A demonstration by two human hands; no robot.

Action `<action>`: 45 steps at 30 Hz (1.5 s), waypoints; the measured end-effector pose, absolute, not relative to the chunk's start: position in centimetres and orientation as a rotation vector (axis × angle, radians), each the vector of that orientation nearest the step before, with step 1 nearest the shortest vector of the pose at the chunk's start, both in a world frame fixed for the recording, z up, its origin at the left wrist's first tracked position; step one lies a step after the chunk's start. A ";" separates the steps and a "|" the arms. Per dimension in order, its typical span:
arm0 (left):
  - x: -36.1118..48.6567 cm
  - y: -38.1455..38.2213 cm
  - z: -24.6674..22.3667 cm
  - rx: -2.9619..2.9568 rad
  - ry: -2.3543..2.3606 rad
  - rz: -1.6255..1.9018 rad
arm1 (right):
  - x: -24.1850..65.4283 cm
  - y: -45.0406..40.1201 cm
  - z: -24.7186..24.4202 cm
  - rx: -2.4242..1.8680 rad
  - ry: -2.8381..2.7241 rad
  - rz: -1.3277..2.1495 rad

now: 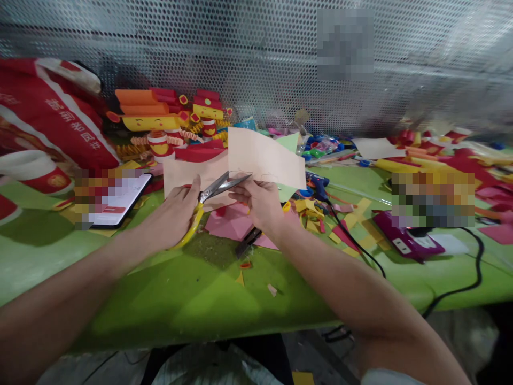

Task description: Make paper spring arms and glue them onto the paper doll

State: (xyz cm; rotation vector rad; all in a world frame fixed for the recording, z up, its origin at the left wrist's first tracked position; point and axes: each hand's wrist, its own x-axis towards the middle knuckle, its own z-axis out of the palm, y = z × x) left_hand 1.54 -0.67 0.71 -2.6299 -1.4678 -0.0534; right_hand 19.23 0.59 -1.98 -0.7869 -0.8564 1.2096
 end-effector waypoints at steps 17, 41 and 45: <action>1.5 -0.7 0.8 -2.592 -1.521 -0.017 | 18.7 0.0 -2.1 -0.741 -0.957 1.327; 1.6 -0.8 1.2 -2.593 -1.532 0.031 | 18.7 -0.1 -2.1 -0.800 -0.960 1.317; 1.5 -0.8 1.1 -2.576 -1.501 0.009 | 18.7 -0.2 -2.1 -0.780 -0.960 1.327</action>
